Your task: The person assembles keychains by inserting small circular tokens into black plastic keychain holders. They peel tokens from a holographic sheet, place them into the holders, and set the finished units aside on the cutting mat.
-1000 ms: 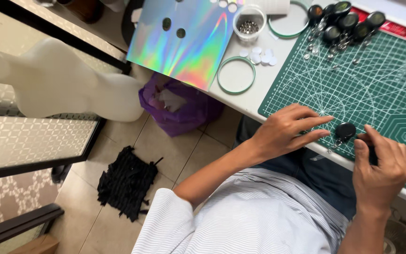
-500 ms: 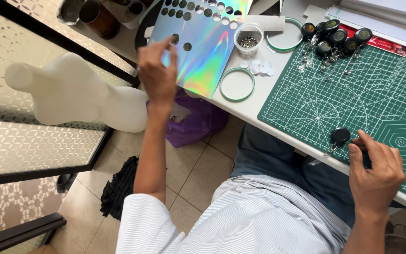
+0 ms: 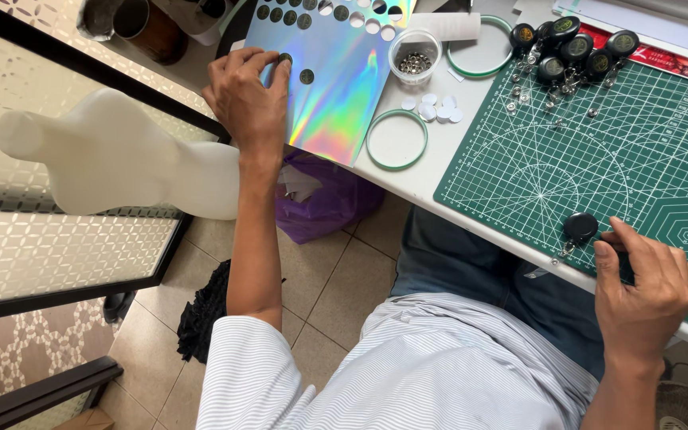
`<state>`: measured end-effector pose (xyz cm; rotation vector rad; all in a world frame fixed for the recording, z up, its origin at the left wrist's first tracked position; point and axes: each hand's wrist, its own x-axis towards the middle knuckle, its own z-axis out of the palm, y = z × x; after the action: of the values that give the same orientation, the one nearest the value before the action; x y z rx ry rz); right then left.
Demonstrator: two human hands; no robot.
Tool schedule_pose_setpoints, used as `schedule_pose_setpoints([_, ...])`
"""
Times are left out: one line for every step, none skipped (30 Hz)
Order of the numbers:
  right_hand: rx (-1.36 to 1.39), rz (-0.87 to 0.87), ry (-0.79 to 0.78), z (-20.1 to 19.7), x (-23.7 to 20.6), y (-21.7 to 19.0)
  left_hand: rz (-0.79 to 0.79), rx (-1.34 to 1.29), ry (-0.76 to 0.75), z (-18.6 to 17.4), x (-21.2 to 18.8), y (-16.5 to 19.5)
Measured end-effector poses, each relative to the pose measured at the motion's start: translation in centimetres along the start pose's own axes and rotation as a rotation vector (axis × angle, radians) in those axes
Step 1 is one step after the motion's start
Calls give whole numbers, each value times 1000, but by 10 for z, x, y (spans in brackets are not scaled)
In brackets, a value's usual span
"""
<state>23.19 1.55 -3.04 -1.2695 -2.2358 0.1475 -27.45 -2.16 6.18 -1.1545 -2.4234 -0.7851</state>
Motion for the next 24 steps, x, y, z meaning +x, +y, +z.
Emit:
schedule_pose_setpoints([-1,2,1,1,0,0,-6,-11,-3,0,0,1])
schedule_pose_setpoints([-3,-1,3,1,0,0,-13,-30,-1,0,0,2])
schedule_pose_setpoints([-6,-3,5,0,0,0,-20,-48,1,0,-1,2])
schedule_pose_setpoints([-8,-10,7,1,0,1,-27,-66,4,0,-1,2])
schedule_pose_setpoints([-10,-14,10,1,0,1,-40,-95,4,0,0,3])
schedule_pose_setpoints([-13,-18,13,1,0,1,-55,-124,3,0,0,3])
schedule_pose_setpoints([-16,-18,14,1,0,1,-69,-153,3,0,1,3])
schedule_pose_setpoints([-19,-16,16,2,0,1,-101,-152,0,1,2,3])
schedule_pose_setpoints([-22,-15,18,2,-1,1,-132,-151,-4,1,3,3])
schedule_pose_setpoints([-25,-13,17,2,-1,2,-164,-150,-9,0,4,3])
schedule_pose_setpoints([-28,-10,18,3,-1,1,-157,-194,-6,0,6,2])
schedule_pose_setpoints([-31,-7,20,3,-1,1,-149,-238,-3,-2,7,1])
schedule_pose_setpoints([-32,-4,18,3,-1,1,-144,-280,-2,-4,8,0])
schedule_pose_setpoints([-33,-5,19,3,0,0,-207,-352,-18,-4,9,1])
schedule_pose_setpoints([-33,-6,21,2,1,-1,-269,-425,-32,-5,11,2])
schedule_pose_setpoints([-33,-11,23,1,3,-3,-331,-497,-49,-7,11,4])
schedule_pose_setpoints([-20,-6,26,-1,4,-5,-316,-602,-56,-9,10,6])
schedule_pose_setpoints([-7,0,28,-2,5,-7,-299,-710,-64,-11,8,10])
schedule_pose_setpoints([18,17,30,-4,7,-10,-282,-819,-75,-13,6,15])
schedule_pose_setpoints([39,28,43,-7,8,-13,-259,-908,-107,-15,-1,22])
schedule_pose_setpoints([60,38,55,-10,9,-16,-237,-999,-140,-17,-14,32])
schedule_pose_setpoints([74,41,78,-13,10,-18,-218,-1093,-175,-18,-28,45])
schedule_pose_setpoints([83,46,98,-17,12,-19,-258,-1187,-258,-18,-44,60])
schedule_pose_setpoints([183,75,103,-22,15,-21,-299,-1283,-346,-18,-60,76])
